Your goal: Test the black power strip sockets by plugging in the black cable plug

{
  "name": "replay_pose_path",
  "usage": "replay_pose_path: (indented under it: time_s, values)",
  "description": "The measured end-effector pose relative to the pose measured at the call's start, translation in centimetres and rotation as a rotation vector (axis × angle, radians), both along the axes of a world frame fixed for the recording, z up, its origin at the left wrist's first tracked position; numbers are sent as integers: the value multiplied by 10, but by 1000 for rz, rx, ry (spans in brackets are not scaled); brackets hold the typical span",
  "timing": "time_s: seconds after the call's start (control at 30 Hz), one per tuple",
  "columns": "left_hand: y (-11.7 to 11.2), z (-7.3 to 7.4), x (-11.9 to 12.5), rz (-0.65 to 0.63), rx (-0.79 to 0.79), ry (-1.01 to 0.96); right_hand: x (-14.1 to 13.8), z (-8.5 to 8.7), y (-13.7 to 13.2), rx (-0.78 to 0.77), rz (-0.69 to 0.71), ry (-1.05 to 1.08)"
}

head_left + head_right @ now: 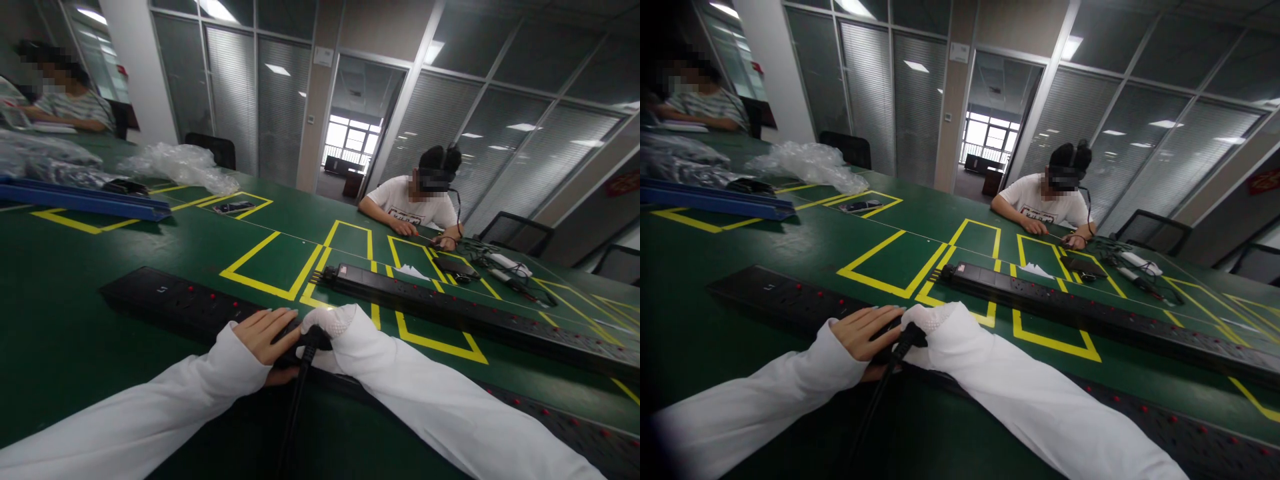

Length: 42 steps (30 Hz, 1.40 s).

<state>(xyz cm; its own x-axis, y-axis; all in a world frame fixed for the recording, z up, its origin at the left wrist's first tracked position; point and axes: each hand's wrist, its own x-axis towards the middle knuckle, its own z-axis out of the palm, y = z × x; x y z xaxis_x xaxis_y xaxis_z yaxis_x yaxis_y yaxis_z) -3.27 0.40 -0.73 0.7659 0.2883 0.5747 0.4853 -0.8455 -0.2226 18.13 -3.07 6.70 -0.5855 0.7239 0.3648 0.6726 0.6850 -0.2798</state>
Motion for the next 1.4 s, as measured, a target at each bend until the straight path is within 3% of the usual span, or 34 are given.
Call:
replay_pose_path:
  time_s: [0.17, 0.5, 0.8, 0.93, 1.07, 1.27, 1.4]
  values:
    - [1, 2, -2, -12, 7, 39, 1, 5, -1, 124, 115, -174]
    - [0, 4, -1, -14, -27, 25, -2, 7, -7, -21, 11, 68]
    - [-1, 5, -1, 5, 0, 29, -3, 14, -9, 237, 56, -285]
    - [0, 3, -1, 3, -9, 38, -1, 10, -6, 93, 87, -94]
    - [0, 3, -1, -4, 6, 26, 2, 4, -3, -75, -16, 85]
    - [1, 4, -2, -6, 21, 61, 3, 0, 0, 159, 103, -148]
    - [1, 3, -3, -4, 25, 57, 5, -3, 3, 182, 157, -166]
